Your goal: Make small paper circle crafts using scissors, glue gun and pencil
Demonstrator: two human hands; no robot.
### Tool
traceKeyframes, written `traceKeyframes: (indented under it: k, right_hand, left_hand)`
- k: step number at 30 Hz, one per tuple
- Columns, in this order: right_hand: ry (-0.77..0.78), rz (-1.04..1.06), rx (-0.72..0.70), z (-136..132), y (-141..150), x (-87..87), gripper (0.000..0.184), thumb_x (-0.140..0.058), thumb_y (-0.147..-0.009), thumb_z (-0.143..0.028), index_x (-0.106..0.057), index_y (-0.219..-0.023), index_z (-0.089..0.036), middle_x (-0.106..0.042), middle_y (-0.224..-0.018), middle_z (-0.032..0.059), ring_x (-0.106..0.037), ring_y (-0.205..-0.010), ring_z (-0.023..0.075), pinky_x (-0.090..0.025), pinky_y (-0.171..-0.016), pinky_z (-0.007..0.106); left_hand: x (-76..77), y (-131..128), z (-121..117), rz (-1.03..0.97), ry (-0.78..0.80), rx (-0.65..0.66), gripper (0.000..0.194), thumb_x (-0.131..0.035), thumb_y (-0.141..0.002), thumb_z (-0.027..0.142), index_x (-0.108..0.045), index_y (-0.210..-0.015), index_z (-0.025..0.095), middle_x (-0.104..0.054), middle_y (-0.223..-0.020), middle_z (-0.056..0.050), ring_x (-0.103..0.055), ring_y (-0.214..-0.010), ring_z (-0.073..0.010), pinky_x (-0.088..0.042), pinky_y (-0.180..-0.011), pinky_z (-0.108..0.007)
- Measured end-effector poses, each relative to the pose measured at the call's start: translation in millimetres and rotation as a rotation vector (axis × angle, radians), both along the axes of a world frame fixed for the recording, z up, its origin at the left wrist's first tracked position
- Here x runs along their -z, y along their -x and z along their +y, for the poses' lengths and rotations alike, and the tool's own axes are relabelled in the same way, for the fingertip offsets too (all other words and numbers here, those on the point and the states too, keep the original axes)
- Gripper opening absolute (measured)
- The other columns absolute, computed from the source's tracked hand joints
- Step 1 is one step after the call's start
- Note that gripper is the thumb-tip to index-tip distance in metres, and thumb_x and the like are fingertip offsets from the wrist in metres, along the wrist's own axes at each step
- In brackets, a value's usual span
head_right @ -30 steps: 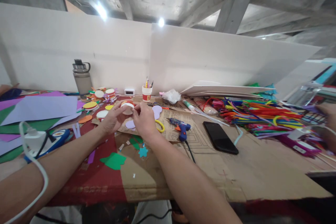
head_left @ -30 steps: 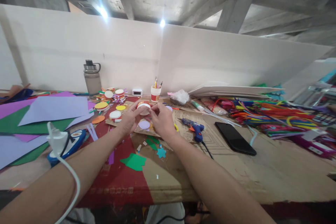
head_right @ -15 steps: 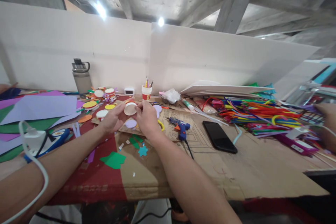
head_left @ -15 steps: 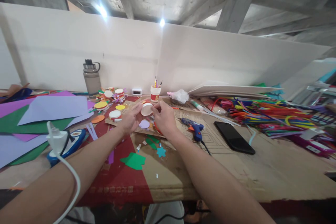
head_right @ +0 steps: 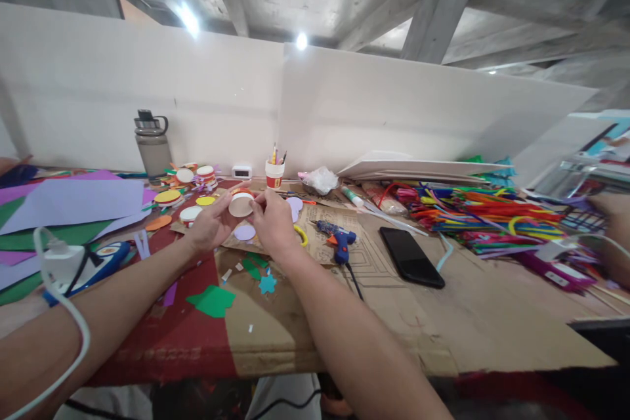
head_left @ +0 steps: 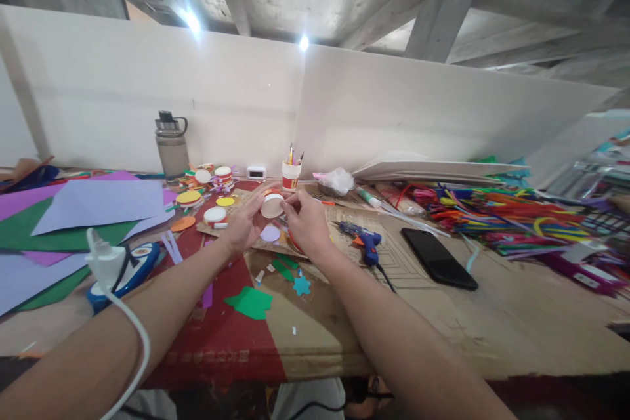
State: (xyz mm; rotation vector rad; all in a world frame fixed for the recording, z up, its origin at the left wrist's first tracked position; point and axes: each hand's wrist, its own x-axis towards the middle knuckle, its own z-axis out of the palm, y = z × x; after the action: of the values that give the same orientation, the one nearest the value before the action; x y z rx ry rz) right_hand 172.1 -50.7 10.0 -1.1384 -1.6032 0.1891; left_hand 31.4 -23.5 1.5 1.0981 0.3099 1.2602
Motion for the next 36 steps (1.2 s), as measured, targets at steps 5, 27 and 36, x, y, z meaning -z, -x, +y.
traceKeyframes:
  k: [5,27,36]
  right_hand:
    - [-0.001,-0.01,0.017,1.5,-1.1,1.3,0.011,-0.057,-0.083,-0.024,-0.056,-0.073,-0.02,-0.064,-0.073,0.0003,-0.056,-0.069,0.0157,-0.039,-0.066,0.028]
    - [0.024,-0.037,0.016,1.2,0.1,-0.4,0.011,-0.055,-0.082,-0.026,-0.048,-0.074,-0.022,-0.057,-0.068,-0.0014,-0.053,-0.063,0.0152,-0.039,-0.061,0.027]
    - [0.016,-0.021,-0.011,3.6,0.3,2.4,0.021,-0.059,-0.081,-0.026,-0.055,-0.101,-0.019,-0.062,-0.087,0.0039,-0.059,-0.077,0.018,-0.047,-0.071,0.032]
  left_hand:
    - [1.1,-0.1,-1.4,0.014,0.029,0.015,0.045,-0.065,-0.081,0.032,-0.063,-0.123,0.016,-0.069,-0.112,-0.011,-0.063,-0.102,-0.0234,-0.051,-0.088,-0.035]
    - [0.3,-2.4,-1.2,0.122,0.026,-0.077,0.027,-0.074,-0.073,0.027,-0.069,-0.096,0.015,-0.071,-0.091,-0.007,-0.065,-0.087,-0.0191,-0.055,-0.075,-0.03]
    - [2.0,-0.1,3.9,0.066,0.191,-0.088,0.02,-0.065,-0.077,0.019,-0.067,-0.095,0.012,-0.072,-0.09,-0.011,-0.068,-0.084,-0.0216,-0.058,-0.078,-0.039]
